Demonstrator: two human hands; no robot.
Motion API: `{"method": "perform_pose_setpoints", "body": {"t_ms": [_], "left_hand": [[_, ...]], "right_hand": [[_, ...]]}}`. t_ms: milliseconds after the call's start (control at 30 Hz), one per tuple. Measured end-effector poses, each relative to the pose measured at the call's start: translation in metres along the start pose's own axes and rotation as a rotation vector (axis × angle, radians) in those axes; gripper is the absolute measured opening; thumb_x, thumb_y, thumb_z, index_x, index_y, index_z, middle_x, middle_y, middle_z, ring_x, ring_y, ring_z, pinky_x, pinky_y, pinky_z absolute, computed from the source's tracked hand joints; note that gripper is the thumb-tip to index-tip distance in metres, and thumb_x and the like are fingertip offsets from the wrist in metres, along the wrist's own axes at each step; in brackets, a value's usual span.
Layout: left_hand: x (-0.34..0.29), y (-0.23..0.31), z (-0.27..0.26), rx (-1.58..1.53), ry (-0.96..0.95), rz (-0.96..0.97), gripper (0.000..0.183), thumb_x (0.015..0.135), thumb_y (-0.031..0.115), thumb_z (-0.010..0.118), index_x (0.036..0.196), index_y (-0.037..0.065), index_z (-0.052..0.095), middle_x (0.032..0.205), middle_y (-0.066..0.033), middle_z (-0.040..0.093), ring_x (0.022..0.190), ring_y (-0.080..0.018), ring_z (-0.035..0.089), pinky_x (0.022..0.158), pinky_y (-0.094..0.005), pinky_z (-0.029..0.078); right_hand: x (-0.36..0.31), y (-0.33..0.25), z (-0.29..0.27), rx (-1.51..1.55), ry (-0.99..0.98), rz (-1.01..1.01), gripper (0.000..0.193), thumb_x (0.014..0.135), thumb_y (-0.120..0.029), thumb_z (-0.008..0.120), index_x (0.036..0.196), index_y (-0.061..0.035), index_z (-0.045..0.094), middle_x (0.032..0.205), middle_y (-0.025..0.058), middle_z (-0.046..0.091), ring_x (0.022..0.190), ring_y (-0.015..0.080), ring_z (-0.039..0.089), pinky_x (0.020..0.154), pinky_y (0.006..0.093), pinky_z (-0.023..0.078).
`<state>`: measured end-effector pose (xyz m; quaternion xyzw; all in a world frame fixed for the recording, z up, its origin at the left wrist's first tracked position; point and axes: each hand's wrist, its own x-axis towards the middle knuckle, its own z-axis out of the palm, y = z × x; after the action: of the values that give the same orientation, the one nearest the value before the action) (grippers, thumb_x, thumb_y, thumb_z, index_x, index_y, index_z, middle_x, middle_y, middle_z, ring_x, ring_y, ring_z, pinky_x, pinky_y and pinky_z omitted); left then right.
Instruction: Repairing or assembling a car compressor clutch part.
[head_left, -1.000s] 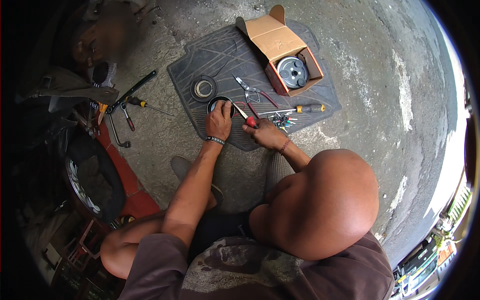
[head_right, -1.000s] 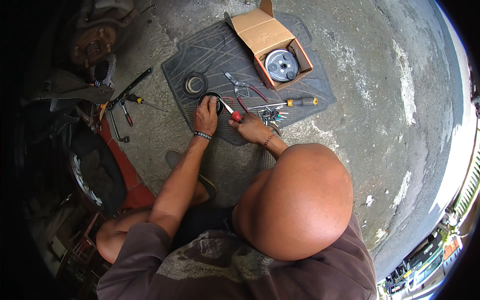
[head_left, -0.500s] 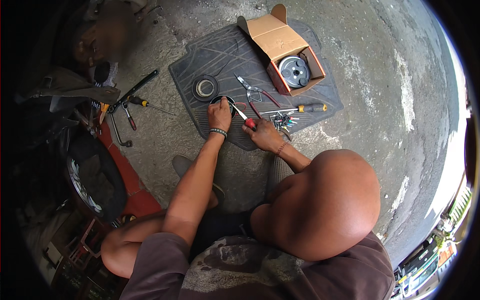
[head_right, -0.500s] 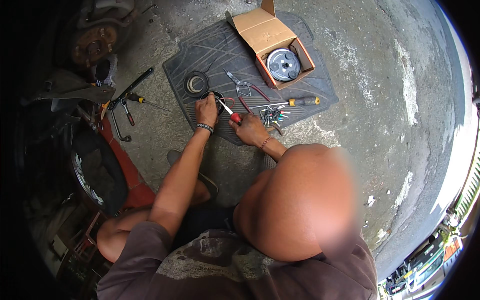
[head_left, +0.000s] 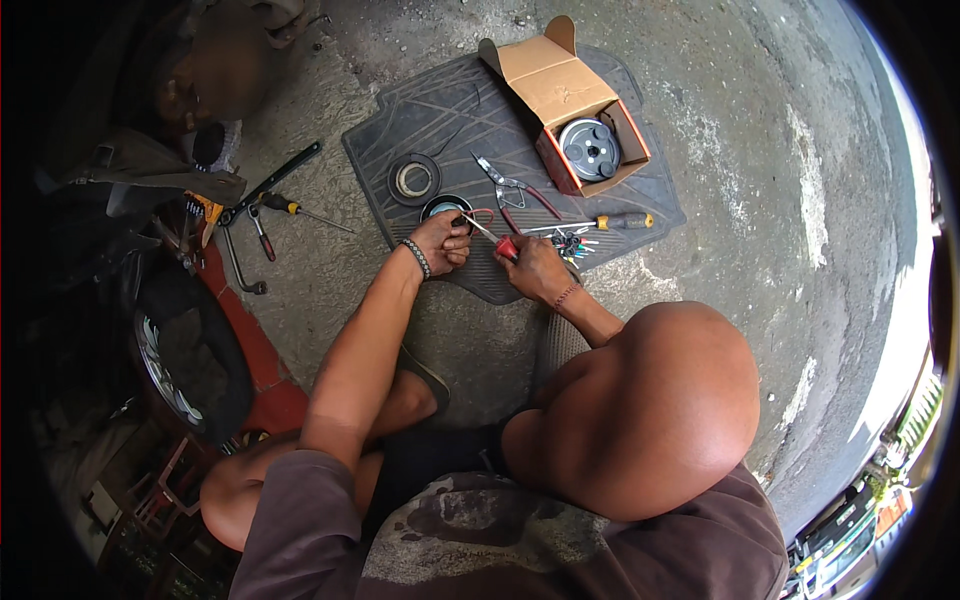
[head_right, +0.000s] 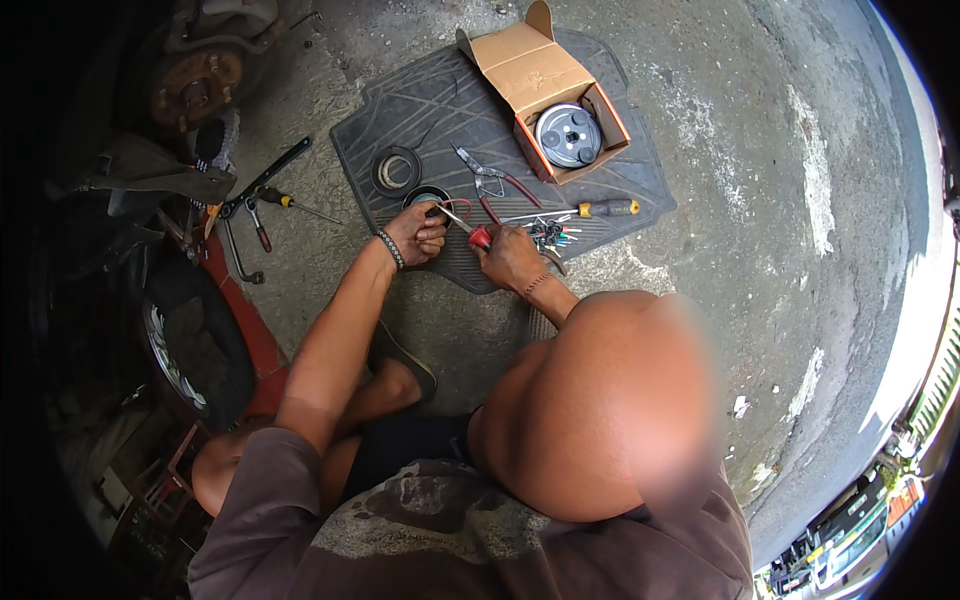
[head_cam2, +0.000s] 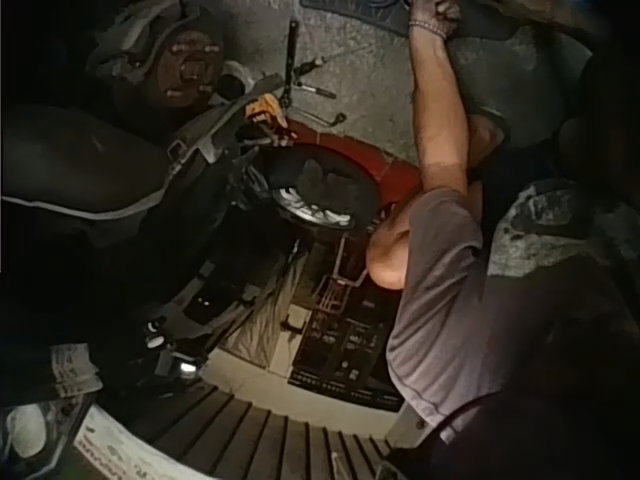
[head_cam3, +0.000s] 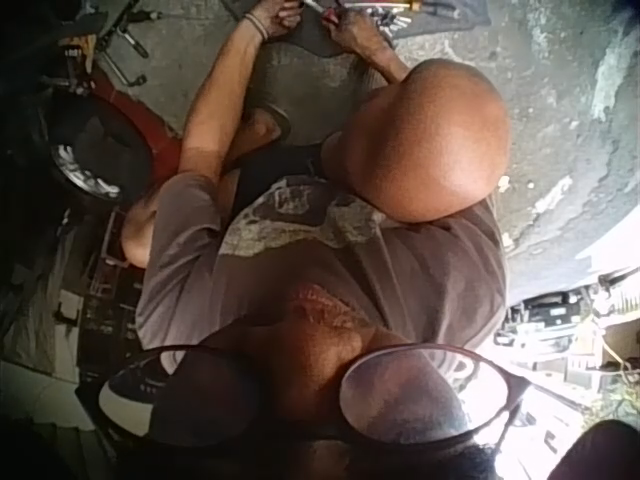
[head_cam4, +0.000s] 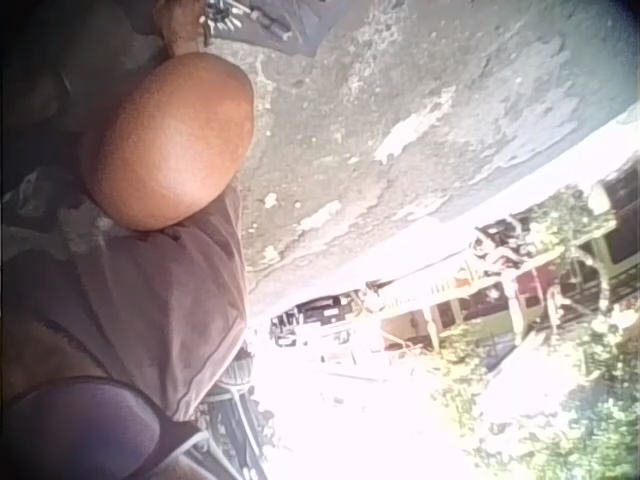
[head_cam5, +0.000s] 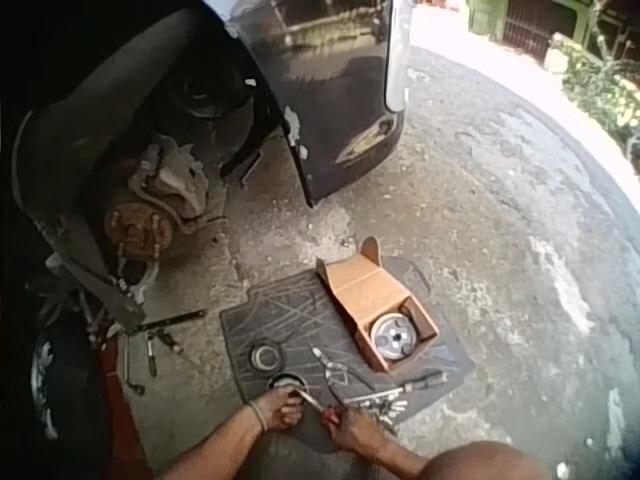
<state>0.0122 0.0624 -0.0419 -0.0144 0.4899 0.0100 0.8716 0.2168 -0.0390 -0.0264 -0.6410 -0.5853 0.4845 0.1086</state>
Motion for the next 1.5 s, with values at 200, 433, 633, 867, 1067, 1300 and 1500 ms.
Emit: {"method": "perform_pose_setpoints", "body": {"t_ms": [200, 433, 633, 867, 1067, 1300, 1500], "left_hand": [[-0.02, -0.013, 0.041, 0.226, 0.162, 0.294, 0.052, 0.103, 0.054, 0.038, 0.095, 0.007, 0.058, 0.066, -0.0012, 0.051, 0.053, -0.0124, 0.048, 0.071, -0.0425, 0.055], [-0.03, -0.003, -0.005, 0.226, -0.032, 0.427, 0.023, 0.102, 0.021, 0.054, 0.112, 0.001, 0.06, 0.089, -0.0094, 0.068, 0.079, -0.0207, 0.068, 0.092, -0.0449, 0.057], [-0.023, -0.01, -0.004, 0.676, 0.101, 0.717, 0.023, 0.102, 0.012, 0.051, 0.121, -0.001, 0.056, 0.106, -0.0109, 0.066, 0.095, -0.0175, 0.067, 0.089, -0.0351, 0.058], [-0.017, -0.011, -0.019, 0.611, 0.066, 0.688, 0.025, 0.1, 0.001, 0.046, 0.124, -0.002, 0.054, 0.114, -0.0107, 0.062, 0.1, -0.0161, 0.063, 0.088, -0.032, 0.057], [-0.032, -0.012, 0.01, 0.876, 0.162, 0.774, 0.028, 0.097, 0.007, 0.06, 0.123, -0.001, 0.054, 0.107, -0.0086, 0.067, 0.092, -0.0145, 0.065, 0.084, -0.0283, 0.055], [-0.027, -0.024, 0.021, 1.048, 0.395, 0.863, 0.028, 0.09, 0.013, 0.071, 0.113, 0.001, 0.062, 0.104, -0.0118, 0.071, 0.09, -0.0148, 0.067, 0.082, -0.0284, 0.054], [-0.021, -0.039, 0.023, 0.921, 0.482, 0.917, 0.025, 0.086, 0.007, 0.072, 0.11, 0.002, 0.065, 0.095, -0.008, 0.071, 0.088, -0.0138, 0.067, 0.08, -0.0272, 0.054]], "right_hand": [[-0.002, 0.015, 0.008, 0.101, 0.04, 0.034, 0.047, 0.092, -0.04, 0.064, 0.114, 0.0022, 0.066, 0.104, 0.0258, 0.068, 0.099, 0.0411, 0.066, 0.091, 0.0461, 0.05], [-0.01, 0.003, -0.021, 0.161, -0.162, 0.048, 0.049, 0.094, -0.04, 0.061, 0.122, -0.0001, 0.061, 0.11, 0.0276, 0.066, 0.107, 0.0419, 0.061, 0.094, 0.0459, 0.046], [-0.021, -0.003, -0.039, 0.269, -0.309, 0.098, 0.05, 0.095, -0.043, 0.061, 0.119, 0.0002, 0.062, 0.107, 0.0238, 0.067, 0.105, 0.0368, 0.063, 0.09, 0.0424, 0.047], [-0.024, 0.002, -0.03, 0.458, -0.396, 0.149, 0.042, 0.095, -0.043, 0.062, 0.108, -0.0036, 0.066, 0.078, 0.0095, 0.063, 0.067, 0.0175, 0.058, 0.063, 0.035, 0.044], [-0.027, -0.002, -0.032, 0.288, -0.356, 0.111, 0.047, 0.095, -0.044, 0.06, 0.112, 0.0001, 0.064, 0.097, 0.0205, 0.068, 0.087, 0.0298, 0.067, 0.078, 0.0404, 0.049], [-0.03, -0.001, -0.028, 0.215, -0.369, 0.185, 0.055, 0.095, -0.049, 0.056, 0.117, 0.0013, 0.063, 0.114, 0.0286, 0.064, 0.114, 0.0424, 0.058, 0.097, 0.0455, 0.044], [-0.029, 0.01, -0.024, 0.013, -0.286, 0.189, 0.062, 0.095, -0.054, 0.053, 0.119, 0.002, 0.063, 0.114, 0.0296, 0.064, 0.114, 0.0418, 0.059, 0.1, 0.0455, 0.044]]}}
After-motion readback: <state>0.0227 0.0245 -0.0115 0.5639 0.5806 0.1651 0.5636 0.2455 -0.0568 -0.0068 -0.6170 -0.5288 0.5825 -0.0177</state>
